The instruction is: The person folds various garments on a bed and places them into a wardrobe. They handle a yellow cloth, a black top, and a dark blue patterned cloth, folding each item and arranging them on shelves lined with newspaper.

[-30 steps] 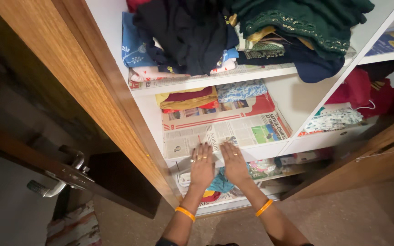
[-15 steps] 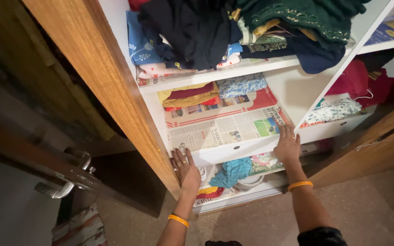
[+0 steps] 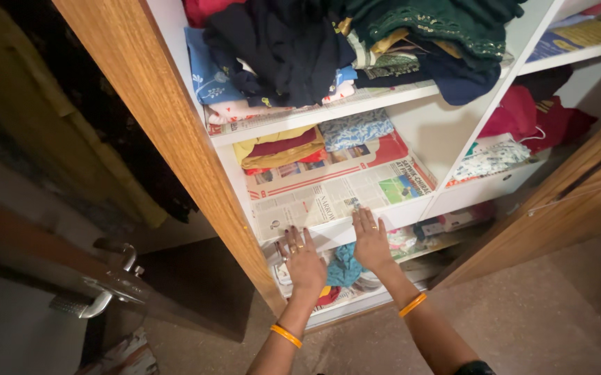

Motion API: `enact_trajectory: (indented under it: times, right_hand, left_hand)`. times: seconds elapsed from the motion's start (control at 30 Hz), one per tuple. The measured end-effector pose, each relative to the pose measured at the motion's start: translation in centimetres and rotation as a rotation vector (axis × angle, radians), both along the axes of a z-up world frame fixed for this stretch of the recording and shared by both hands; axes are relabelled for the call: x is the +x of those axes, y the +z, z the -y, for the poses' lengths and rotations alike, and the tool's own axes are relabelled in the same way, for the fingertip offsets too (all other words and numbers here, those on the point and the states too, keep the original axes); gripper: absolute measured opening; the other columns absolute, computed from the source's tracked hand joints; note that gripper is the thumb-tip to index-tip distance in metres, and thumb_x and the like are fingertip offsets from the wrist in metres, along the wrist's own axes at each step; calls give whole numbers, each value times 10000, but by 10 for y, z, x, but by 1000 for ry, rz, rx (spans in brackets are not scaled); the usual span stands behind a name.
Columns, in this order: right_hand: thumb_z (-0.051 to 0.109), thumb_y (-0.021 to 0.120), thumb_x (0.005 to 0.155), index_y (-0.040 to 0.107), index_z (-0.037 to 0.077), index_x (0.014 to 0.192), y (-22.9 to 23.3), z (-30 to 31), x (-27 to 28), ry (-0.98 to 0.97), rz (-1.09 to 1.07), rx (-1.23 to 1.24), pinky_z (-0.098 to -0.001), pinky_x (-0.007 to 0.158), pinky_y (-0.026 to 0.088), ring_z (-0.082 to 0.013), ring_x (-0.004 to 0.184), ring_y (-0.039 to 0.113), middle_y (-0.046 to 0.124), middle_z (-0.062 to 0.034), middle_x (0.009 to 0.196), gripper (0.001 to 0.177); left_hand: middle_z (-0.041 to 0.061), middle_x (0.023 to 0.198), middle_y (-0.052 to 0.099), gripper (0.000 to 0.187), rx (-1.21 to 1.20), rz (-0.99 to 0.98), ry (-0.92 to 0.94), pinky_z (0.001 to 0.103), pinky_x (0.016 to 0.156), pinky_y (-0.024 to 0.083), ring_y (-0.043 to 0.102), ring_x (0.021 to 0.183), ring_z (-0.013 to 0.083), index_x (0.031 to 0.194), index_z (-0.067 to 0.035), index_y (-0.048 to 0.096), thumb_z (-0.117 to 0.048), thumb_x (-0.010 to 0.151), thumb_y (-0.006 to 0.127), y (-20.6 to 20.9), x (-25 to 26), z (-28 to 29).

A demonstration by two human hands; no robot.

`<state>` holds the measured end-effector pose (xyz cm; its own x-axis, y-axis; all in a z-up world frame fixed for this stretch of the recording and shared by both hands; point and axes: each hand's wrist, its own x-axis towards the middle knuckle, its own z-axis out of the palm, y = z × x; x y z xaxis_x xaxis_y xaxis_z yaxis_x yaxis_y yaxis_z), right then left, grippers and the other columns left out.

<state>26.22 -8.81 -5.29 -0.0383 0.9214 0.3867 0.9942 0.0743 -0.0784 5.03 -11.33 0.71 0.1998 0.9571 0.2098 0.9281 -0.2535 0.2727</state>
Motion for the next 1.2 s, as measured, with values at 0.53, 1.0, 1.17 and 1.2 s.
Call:
enact_trajectory:
  times: [0.53,1.0,1.17,1.2]
  right_hand:
    - [308,750,788,348,74,1538,34,152,16,-575,-260,-9,-669,1151,269,-409,1521,244,272,-250,1621,883]
    - [388,753,815,357,149,1535,14,404,27,-1355,-388,-56,-691,1136,255,-440,1525,183,228,-277,1619,856]
    - [379,757,801,366,151,1537,3,484,8,-1600,-496,17,-689,1139,251,-441,1518,184,230,-274,1623,864]
    - [378,756,803,365,150,1540,2,500,7,-1642,-520,19,-691,1135,250,-440,1518,183,229,-268,1629,864]
  left_hand:
    - [260,1659,111,858,-62,-2,-570,713,1171,-11,38,1546,436,1525,-70,390,-320,800,775,41,63,80]
    - [226,1674,117,885,-18,-181,-1332,721,1174,14,50,1552,399,1574,-123,339,-350,829,760,31,164,238]
    - [211,1677,128,870,58,-256,-1574,733,1175,35,87,1562,385,1566,-145,348,-365,832,760,27,176,306]
    - [217,1671,127,876,67,-259,-1612,731,1170,35,92,1553,390,1565,-146,347,-364,826,763,25,178,319]
